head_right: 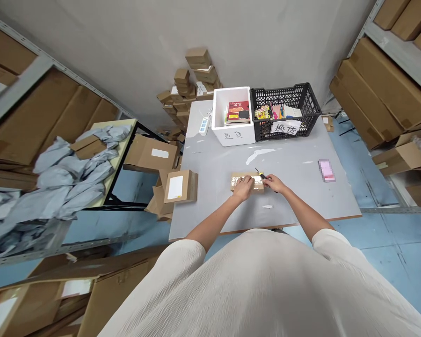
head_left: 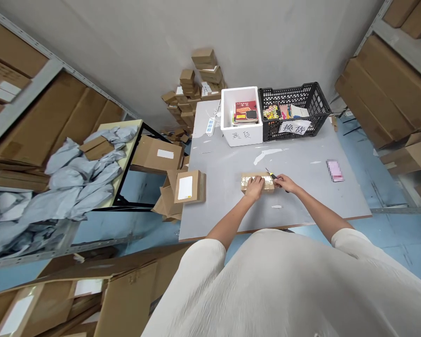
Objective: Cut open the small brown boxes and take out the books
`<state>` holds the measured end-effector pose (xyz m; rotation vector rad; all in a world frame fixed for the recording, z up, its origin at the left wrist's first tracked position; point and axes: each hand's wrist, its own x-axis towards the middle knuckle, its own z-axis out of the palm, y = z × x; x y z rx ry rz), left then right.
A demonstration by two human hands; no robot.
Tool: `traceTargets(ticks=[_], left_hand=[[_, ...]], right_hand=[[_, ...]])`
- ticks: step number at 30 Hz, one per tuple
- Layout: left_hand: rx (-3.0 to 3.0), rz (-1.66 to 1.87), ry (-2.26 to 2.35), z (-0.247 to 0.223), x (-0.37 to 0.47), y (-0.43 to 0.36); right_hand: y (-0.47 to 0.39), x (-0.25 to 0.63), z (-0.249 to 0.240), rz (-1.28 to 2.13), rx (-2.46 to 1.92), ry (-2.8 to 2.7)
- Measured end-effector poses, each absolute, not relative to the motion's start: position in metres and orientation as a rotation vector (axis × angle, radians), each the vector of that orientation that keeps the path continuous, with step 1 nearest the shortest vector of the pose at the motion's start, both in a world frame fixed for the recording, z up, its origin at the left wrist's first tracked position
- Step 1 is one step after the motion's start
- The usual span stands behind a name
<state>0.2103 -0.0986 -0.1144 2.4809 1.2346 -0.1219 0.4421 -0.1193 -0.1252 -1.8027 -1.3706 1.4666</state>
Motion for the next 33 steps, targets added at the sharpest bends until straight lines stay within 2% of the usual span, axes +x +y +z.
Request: traceTargets(ticks=[4,14,23,33], left_hand=[[2.511,-0.165,1.301,-0.115,0.216,-0.099],[2.447,-0.084,1.205,-0.114,0.236,-0.098],[2.458,-0.088,1.201,-0.119,0.240,-0.095],[2.501,-0.044,1.196,-0.124,0.238,-0.100]], right_hand=[[-0.125,0.457,-0.118,1.556,-1.788,-1.264],[-0.129,0.515,-0.105,1.518,-1.877,-1.546],[-0.121,0.528,-0.103,1.128,-1.926,-2.096],[-0.104,0.508,-0.112,1.104,-1.873,-2.234]])
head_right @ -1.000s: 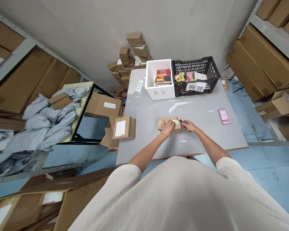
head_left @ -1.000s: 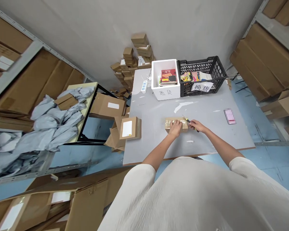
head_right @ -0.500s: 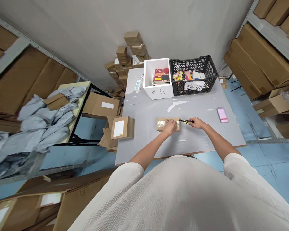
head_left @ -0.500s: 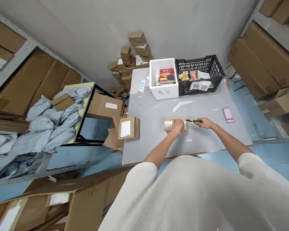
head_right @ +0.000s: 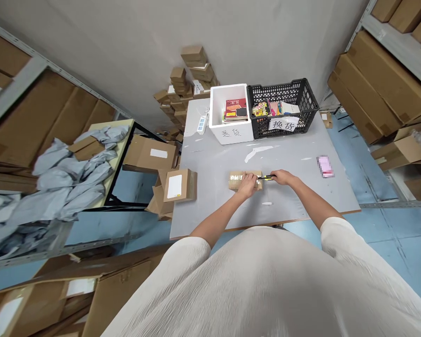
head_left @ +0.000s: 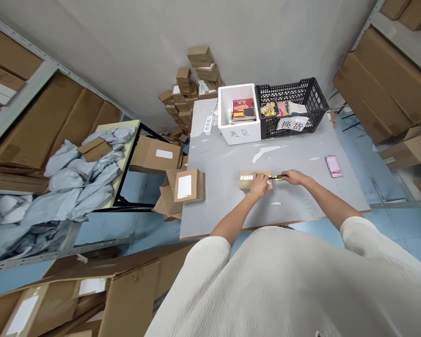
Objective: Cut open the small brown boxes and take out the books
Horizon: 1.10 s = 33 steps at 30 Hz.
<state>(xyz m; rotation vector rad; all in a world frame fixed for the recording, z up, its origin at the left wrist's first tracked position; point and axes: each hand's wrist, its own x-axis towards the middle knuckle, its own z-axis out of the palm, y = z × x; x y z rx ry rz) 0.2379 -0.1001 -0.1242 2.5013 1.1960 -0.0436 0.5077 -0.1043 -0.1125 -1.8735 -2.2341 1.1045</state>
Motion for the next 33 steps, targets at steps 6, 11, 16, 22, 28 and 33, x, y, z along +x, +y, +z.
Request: traceTargets(ticks=[6,11,16,22,28,33], left_hand=[[2.504,-0.045,1.222,-0.124,0.238,-0.104],[2.472,-0.009,1.219,-0.126,0.238,-0.105],[2.476,-0.013,1.239,-0.129,0.237,-0.105],[2.467,0.019,1.241,-0.133,0.237,-0.105],[2.448,0.032,1.255,-0.131,0.237,-0.105],[2.422,0.046,1.269,-0.129,0.235,-0.106]], right_hand=[[-0.108,0.510,-0.106,1.400,-1.892,-2.121],[-0.118,0.517,-0.109,1.690,-1.878,-1.908],[-0.128,0.516,-0.115,1.789,-1.798,-1.779],[-0.134,0.513,-0.115,1.836,-1.764,-1.730],[-0.135,0.504,-0.111,1.759,-1.829,-1.775],[-0.140,0.512,-0.104,1.785,-1.821,-1.761]])
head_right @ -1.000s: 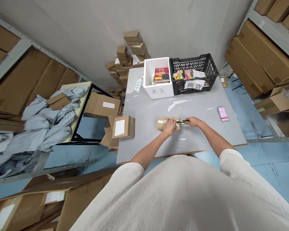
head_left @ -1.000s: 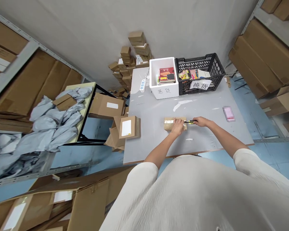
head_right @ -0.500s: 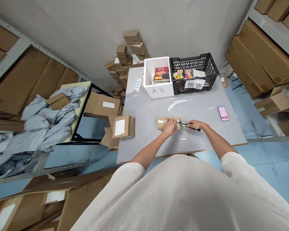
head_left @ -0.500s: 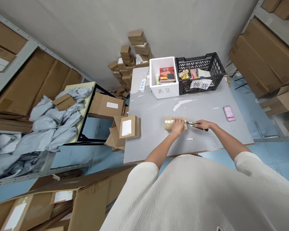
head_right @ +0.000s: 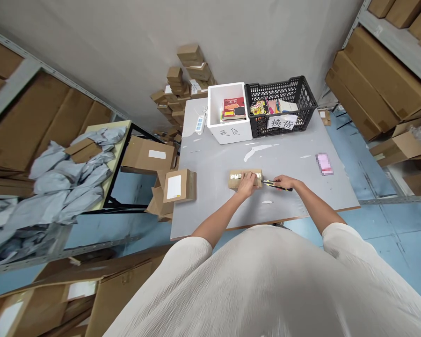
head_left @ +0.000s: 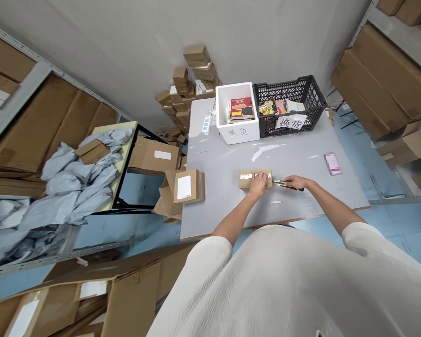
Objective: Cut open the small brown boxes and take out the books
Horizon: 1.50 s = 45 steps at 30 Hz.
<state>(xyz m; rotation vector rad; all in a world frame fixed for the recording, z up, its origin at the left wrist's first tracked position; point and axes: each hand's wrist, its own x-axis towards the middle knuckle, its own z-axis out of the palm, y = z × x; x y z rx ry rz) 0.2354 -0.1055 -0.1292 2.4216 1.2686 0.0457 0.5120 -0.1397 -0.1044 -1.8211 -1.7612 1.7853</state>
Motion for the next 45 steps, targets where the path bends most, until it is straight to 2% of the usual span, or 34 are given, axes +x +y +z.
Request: traceTargets(ticks=[8,11,15,20,45], left_hand=[[2.360,0.236,1.319,-0.129,0.229,-0.094],[2.374,0.167,1.382,-0.132,0.229,-0.087],[2.358,0.039,1.429,-0.134,0.233,-0.081],[2.392,0.070,1.434,-0.131,0.234,-0.083],[2.347,0.204,1.458,-0.136,0.230,-0.098]], right_hand=[[-0.149,0.524,-0.098,1.576,-1.859,-1.514],[-0.155,0.516,-0.093,1.413,-1.838,-1.689],[-0.164,0.500,-0.087,1.021,-1.882,-2.092],[-0.169,0.489,-0.091,0.733,-1.922,-2.289],[-0.172,0.501,-0.111,0.598,-1.975,-2.127]])
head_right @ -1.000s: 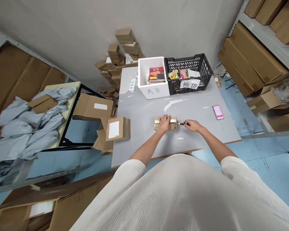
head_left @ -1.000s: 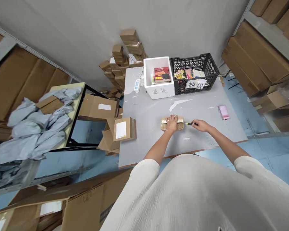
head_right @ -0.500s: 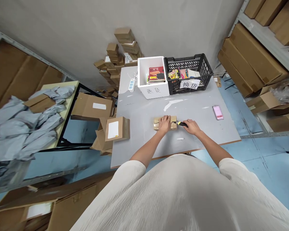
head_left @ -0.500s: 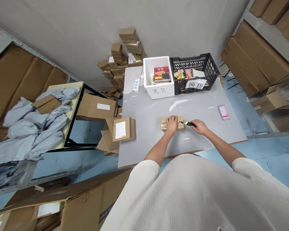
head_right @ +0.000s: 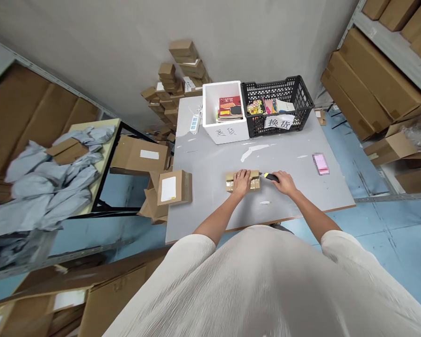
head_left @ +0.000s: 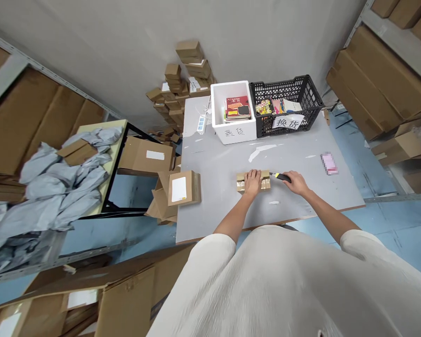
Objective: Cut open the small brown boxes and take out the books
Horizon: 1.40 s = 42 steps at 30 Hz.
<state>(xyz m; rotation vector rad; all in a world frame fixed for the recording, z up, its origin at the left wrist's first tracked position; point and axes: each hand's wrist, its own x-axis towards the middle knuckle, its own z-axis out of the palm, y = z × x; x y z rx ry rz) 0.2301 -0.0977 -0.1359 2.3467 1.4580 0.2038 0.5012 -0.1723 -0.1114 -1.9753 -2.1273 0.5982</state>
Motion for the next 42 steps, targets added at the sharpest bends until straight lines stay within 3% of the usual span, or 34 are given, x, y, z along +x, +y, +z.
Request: traceTargets(ticks=[8,21,33,42], left_hand=[[2.290,0.220,1.505,-0.144,0.234,-0.105],[2.199,0.211,1.539,-0.141,0.223,-0.111],[2.245,0.075,1.613,-0.130,0.196,-0.131],[2.271,0.108,1.527,-0.127,0.181,-0.123]], right_hand=[[-0.155,0.517,-0.118,0.637,-2.054,-1.961],[-0.172,0.541,-0.185,0.765,-2.473,-1.543],[-0.180,0.533,-0.227,0.866,-2.532,-1.474],[-0.174,0.517,-0.209,0.744,-2.388,-1.603]])
